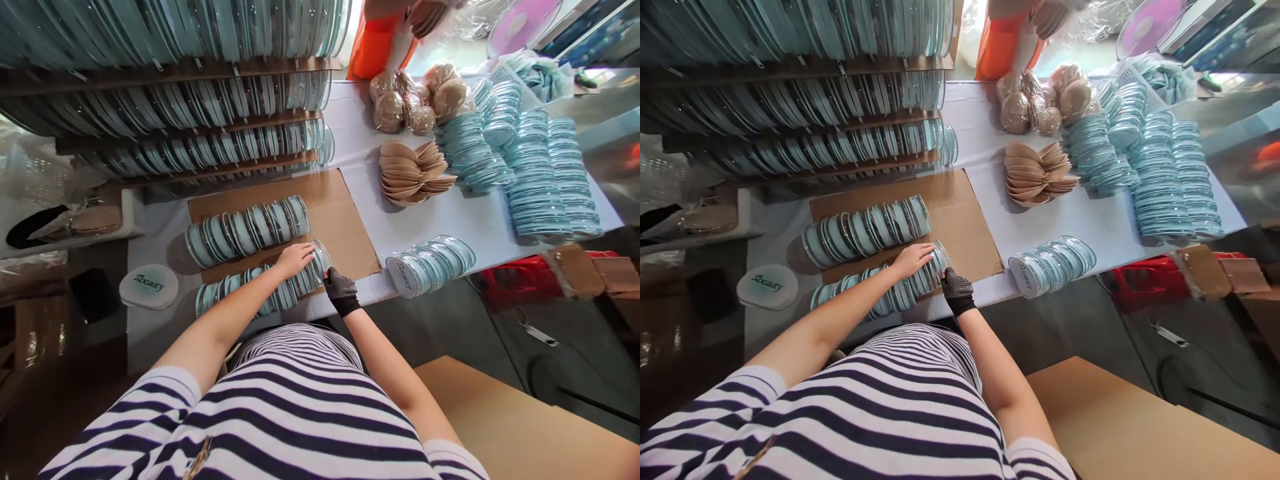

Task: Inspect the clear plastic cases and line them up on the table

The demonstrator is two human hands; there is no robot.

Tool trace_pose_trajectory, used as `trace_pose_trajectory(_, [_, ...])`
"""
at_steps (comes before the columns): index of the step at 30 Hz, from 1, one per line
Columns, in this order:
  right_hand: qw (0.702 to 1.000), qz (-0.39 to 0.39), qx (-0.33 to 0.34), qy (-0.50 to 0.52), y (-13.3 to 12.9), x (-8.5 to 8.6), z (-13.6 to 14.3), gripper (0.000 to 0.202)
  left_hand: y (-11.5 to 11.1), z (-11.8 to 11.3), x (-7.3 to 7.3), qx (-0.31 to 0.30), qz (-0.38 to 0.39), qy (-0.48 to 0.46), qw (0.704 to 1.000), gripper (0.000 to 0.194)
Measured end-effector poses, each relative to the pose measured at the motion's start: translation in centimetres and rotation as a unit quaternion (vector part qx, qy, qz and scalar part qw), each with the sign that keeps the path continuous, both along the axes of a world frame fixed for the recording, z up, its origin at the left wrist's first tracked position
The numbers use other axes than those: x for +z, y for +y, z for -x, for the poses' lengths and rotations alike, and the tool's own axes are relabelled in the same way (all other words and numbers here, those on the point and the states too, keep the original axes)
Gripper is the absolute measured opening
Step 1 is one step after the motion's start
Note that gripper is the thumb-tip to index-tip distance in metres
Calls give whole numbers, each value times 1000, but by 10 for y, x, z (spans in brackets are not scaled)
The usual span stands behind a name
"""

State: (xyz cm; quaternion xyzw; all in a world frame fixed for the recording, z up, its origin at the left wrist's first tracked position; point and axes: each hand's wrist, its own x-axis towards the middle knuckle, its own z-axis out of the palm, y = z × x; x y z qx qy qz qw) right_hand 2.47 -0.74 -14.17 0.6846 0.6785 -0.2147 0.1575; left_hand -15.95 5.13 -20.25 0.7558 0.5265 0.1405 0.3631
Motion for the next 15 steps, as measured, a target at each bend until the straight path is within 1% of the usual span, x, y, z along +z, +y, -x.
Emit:
trace_pose_trajectory(4, [999,31,-9,16,9,1,0,36,1,-1,0,3,2,3,1000,44])
trace_pose_trajectory(7, [995,86,-19,55,20,2,-4,28,1,-3,0,8,5,5,1000,43])
trace_pose_trajectory(10, [982,154,-37,99,30,-1,-5,22,1,-3,2,10,8,7,1000,42])
trace_pose_trajectory(13, [968,197,-69,137,30,-6,-6,17,-1,-3,4,10,9,9,1000,43])
trace_pose_trajectory(15, [951,228,-97,185,26,-8,-9,21,-2,-3,5,7,8,8,1000,43])
